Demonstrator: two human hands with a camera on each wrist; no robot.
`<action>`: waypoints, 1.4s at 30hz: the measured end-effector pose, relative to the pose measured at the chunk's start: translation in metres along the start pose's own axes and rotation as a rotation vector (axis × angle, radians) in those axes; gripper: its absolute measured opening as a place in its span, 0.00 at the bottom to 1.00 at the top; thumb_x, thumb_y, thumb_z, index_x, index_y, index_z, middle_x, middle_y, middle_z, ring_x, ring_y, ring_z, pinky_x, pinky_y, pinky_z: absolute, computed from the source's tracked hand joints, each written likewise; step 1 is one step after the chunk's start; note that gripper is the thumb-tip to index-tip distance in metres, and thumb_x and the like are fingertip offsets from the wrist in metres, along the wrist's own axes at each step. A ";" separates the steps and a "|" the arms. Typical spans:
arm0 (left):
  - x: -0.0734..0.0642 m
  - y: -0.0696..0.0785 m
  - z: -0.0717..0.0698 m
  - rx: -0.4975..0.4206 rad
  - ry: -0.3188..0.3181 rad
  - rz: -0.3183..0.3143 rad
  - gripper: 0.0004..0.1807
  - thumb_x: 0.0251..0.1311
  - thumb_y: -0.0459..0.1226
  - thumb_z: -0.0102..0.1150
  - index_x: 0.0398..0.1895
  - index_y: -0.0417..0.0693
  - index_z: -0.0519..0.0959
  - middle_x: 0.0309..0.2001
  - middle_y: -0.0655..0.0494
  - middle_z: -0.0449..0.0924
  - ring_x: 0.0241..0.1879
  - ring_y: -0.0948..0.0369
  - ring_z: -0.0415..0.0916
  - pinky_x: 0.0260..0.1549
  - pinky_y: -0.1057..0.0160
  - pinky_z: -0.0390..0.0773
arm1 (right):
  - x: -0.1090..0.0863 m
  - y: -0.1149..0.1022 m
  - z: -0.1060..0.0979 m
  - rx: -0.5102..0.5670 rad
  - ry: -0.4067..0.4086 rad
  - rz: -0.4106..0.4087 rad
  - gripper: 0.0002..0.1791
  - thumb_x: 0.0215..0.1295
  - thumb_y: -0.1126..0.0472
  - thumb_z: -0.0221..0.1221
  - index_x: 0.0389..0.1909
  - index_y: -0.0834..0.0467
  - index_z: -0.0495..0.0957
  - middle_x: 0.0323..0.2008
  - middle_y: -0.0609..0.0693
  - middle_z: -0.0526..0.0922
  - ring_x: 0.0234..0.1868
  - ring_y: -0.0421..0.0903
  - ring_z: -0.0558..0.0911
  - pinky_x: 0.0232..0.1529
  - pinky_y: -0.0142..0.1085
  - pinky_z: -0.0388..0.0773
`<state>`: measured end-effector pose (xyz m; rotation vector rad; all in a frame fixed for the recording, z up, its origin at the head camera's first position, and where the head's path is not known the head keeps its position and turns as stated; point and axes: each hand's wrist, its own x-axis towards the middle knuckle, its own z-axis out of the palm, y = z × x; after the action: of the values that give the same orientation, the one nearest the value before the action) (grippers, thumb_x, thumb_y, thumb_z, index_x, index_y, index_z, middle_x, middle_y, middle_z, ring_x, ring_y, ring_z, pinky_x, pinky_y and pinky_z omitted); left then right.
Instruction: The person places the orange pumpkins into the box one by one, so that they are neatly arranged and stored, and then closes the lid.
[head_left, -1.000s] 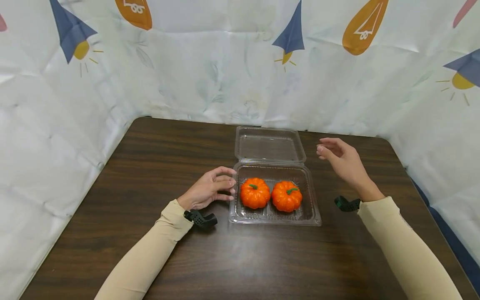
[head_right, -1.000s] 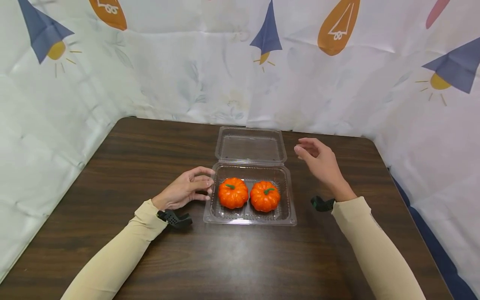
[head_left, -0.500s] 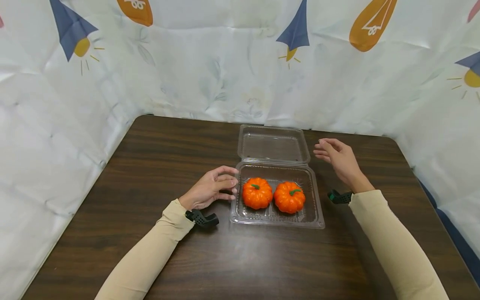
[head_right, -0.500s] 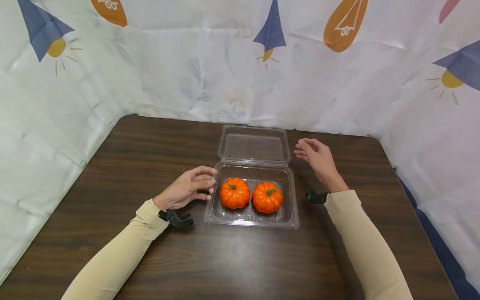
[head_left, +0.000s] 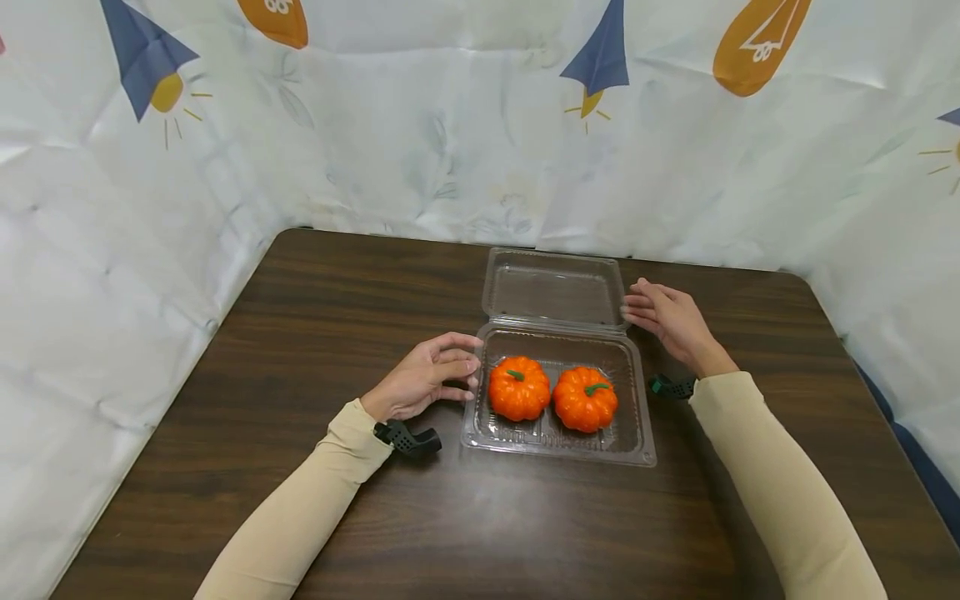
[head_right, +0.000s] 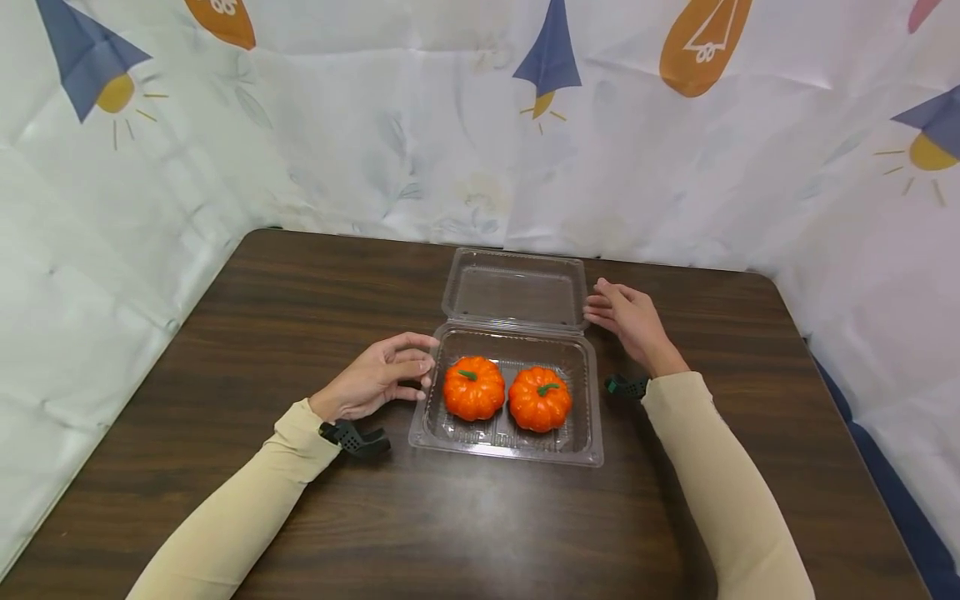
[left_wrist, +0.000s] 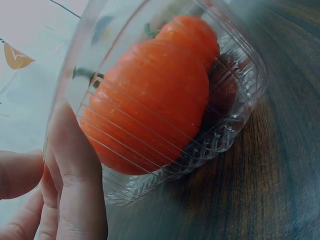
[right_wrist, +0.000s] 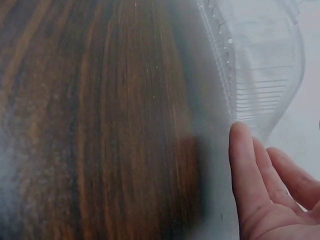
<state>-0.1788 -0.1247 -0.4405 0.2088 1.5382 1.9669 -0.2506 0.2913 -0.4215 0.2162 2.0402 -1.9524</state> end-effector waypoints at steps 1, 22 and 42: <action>0.000 0.000 0.000 -0.002 0.001 -0.001 0.24 0.74 0.30 0.55 0.70 0.41 0.66 0.41 0.57 0.81 0.37 0.63 0.83 0.40 0.62 0.90 | 0.002 0.001 0.000 0.000 0.001 0.006 0.47 0.73 0.36 0.55 0.80 0.63 0.55 0.57 0.46 0.79 0.50 0.33 0.86 0.54 0.25 0.85; 0.001 0.001 0.006 -0.028 0.004 -0.007 0.23 0.72 0.28 0.56 0.68 0.39 0.66 0.39 0.58 0.82 0.36 0.62 0.83 0.38 0.63 0.90 | 0.014 -0.005 0.003 0.068 -0.137 0.086 0.46 0.78 0.40 0.51 0.81 0.65 0.47 0.46 0.44 0.87 0.48 0.37 0.90 0.52 0.29 0.87; 0.001 0.002 0.003 -0.026 0.016 -0.014 0.22 0.72 0.27 0.55 0.67 0.40 0.67 0.38 0.58 0.81 0.35 0.62 0.83 0.37 0.63 0.90 | 0.019 -0.021 0.007 0.082 -0.141 0.042 0.38 0.81 0.46 0.51 0.76 0.70 0.56 0.46 0.44 0.89 0.49 0.37 0.88 0.52 0.27 0.86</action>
<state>-0.1785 -0.1221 -0.4379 0.1721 1.5191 1.9812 -0.2745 0.2814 -0.4084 0.1342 1.8549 -1.9686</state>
